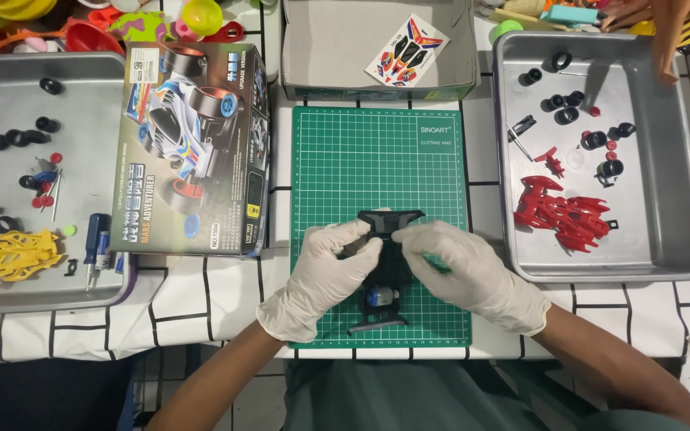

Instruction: Assembling a toy car by inserting batteries and attaching the body shell to the chassis on a cutting mat.

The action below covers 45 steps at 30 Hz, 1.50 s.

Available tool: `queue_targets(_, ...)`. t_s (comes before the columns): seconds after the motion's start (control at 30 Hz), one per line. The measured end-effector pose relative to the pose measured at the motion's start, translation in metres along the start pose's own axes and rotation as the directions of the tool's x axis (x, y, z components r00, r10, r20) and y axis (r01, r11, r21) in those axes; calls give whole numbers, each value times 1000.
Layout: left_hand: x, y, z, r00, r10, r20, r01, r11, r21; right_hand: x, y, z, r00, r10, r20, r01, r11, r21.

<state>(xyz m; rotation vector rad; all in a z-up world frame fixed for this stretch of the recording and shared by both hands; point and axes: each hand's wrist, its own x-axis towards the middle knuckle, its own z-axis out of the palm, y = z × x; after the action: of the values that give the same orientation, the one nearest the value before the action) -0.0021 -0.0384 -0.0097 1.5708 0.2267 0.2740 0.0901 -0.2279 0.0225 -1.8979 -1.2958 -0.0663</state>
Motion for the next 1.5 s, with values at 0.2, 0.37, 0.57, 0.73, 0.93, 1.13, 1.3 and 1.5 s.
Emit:
queue_targets(0.2, 3, 5, 1, 991, -114, -75, 106, 989, -104, 18, -15, -11, 818, 528, -227, -353, 773, 527)
queue_targets(0.37, 2, 6, 0, 978, -184, -100, 170, 976, -136, 33, -31, -8, 623, 773, 120, -622, 396, 676)
queue_targets(0.57, 5, 28, -1, 989, -118, -84, 111, 991, -81, 27, -22, -5, 623, 765, 162, -633, 371, 680)
queue_targets(0.73, 0, 28, 0, 994, -54, -90, 48, 997, -65, 37, -36, -14, 579, 787, 213, -695, 340, 634)
queue_targets(0.93, -3, 22, 5, 994, 35, -102, -34, 999, 14, 53, -52, -25, 518, 812, 270, -734, 260, 627)
queue_targets(1.13, -4, 42, 15, 987, 136, -82, -130, 989, 73, 58, -57, -32, 467, 834, 294, -778, 229, 585)
queue_targets(1.3, -5, 29, 10, 981, 192, -33, -187, 974, 127, 52, -57, -38, 433, 849, 303, -784, 189, 592)
queue_targets(1.5, 5, 7, 1, 980, -64, -191, 60, 998, -29, 48, -45, -86, 546, 782, 299, -765, 321, 558)
